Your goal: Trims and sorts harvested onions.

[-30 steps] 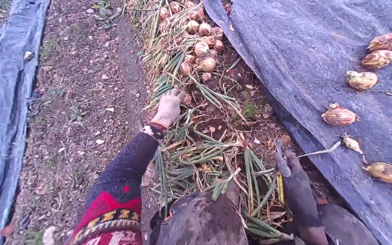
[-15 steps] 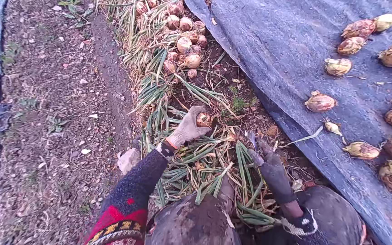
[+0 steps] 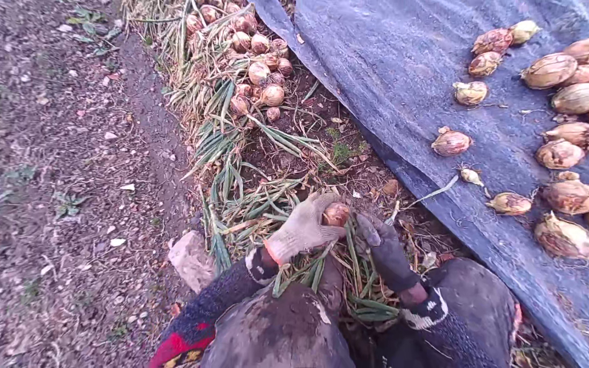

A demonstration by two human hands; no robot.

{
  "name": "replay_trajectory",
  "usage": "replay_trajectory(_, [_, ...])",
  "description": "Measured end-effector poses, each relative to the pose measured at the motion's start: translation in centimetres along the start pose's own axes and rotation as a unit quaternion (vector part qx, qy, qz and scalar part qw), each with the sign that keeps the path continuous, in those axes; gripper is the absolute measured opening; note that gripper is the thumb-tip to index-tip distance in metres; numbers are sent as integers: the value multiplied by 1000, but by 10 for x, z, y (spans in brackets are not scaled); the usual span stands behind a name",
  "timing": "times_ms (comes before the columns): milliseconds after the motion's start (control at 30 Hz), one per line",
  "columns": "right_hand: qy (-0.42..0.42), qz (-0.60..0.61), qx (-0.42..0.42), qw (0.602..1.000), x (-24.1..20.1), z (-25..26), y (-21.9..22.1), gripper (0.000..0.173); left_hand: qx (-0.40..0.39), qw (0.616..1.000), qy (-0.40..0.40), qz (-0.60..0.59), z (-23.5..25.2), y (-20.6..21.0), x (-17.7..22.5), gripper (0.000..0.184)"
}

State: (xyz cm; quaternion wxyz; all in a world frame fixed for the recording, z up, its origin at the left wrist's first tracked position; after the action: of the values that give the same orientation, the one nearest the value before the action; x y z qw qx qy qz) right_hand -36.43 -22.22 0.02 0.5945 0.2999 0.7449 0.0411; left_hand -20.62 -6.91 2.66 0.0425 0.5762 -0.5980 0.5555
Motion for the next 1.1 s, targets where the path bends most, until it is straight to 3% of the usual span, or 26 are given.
replay_trajectory(67, [-43, 46, -75, 995, -22, -14, 5, 42, 96, 989, -106, -22, 9, -12, -42, 80])
replay_trajectory(133, [-71, -10, -9, 997, -30, -16, 9, 40, 154, 951, -171, -207, 12, -35, -74, 80])
replay_trajectory(200, [8, -181, 61, 982, -12, -6, 4, 43, 150, 928, -146, -308, 5, -50, -72, 79])
replay_trajectory(267, [109, -226, 3, 968, 14, 9, -4, 56, 150, 961, -112, -204, 4, -53, -37, 70])
replay_trajectory(367, [177, -20, -44, 983, 34, 9, 7, 74, 116, 991, -33, 59, -6, -22, 20, 43])
replay_trajectory(433, [257, 121, -15, 959, 31, 7, 12, 78, 35, 982, 49, 179, -16, 6, 42, 36])
replay_trajectory(533, [327, 259, 20, 909, 22, 8, 6, 81, -56, 979, 104, 166, -15, 26, 49, 31])
replay_trajectory(633, [275, 392, 1, 878, 3, 8, -2, 82, -14, 990, 140, 32, 14, 11, 41, 23])
replay_trajectory(700, [112, 417, 1, 902, -23, 0, -12, 72, 113, 982, 147, 42, 44, -14, 35, 20])
replay_trajectory(767, [-153, 319, 20, 935, -56, -16, -51, 54, 270, 953, 65, 120, 82, -61, 1, 24])
replay_trajectory(800, [-266, 205, 91, 937, -75, -27, -70, 49, 322, 937, 0, 133, 99, -88, -24, 27])
replay_trajectory(833, [-345, 111, 157, 919, -91, -36, -83, 46, 356, 922, -70, 132, 115, -113, -48, 34])
replay_trajectory(900, [-418, 34, 225, 880, -99, -42, -84, 41, 402, 891, -188, 101, 139, -154, -91, 64])
replay_trajectory(967, [-395, -7, 259, 881, -80, -29, -71, 57, 428, 861, -261, 84, 155, -176, -129, 93])
replay_trajectory(1000, [-343, -59, 274, 897, -71, -17, -60, 67, 437, 853, -278, 71, 164, -184, -147, 100])
replay_trajectory(1100, [-62, -181, 281, 940, -33, 15, -38, 63, 433, 843, -311, 67, 195, -208, -185, 96])
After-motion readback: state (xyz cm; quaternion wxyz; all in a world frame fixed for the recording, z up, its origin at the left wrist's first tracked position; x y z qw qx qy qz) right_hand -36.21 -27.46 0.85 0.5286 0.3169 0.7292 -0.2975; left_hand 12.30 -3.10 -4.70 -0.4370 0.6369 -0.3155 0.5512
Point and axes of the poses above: each hand's wrist, its own z-axis towards the middle knuckle, its own y-axis out of the palm, x = y × z, the point moved 1 cm from there along z, towards the middle knuckle, and after that the axes turned 1 degree about -z, right-handed, at the moved point
